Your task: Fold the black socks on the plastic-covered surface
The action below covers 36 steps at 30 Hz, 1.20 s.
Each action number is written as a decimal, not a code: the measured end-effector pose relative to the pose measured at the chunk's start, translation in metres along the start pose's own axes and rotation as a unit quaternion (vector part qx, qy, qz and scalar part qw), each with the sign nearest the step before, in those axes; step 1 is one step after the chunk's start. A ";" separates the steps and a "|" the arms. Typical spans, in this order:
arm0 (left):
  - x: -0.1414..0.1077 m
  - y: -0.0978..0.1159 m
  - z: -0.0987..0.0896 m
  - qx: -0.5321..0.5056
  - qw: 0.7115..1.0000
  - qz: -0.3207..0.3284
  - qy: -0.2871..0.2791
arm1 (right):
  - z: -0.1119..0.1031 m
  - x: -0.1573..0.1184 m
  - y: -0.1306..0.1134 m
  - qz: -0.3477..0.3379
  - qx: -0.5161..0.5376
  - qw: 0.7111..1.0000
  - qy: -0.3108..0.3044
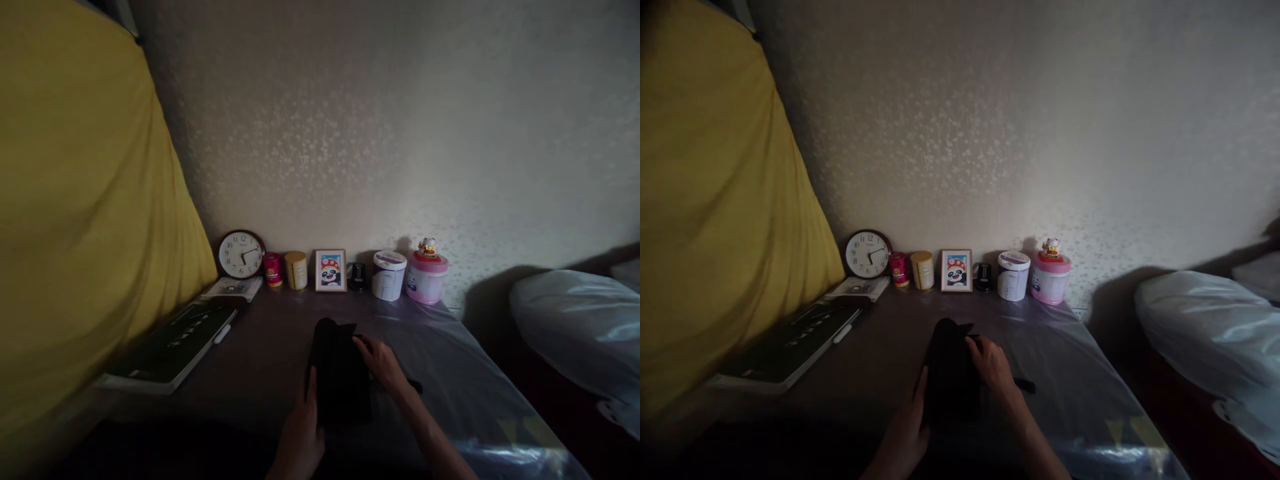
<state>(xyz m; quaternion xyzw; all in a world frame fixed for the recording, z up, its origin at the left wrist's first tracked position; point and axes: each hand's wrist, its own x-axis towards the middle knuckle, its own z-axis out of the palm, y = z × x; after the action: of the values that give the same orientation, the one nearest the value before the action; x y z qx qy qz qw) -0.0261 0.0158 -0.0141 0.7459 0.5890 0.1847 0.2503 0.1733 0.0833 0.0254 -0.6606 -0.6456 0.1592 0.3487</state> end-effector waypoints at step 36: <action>-0.013 -0.022 -0.010 0.125 0.984 0.060 0.109 | 0.094 0.056 -0.045 0.033 0.178 0.968 -0.173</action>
<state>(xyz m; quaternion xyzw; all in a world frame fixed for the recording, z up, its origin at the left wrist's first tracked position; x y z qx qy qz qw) -0.0524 0.0090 -0.0191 0.7808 0.5853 0.2043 0.0781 0.0843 0.1581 0.0021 -0.5708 -0.6353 0.3952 0.3382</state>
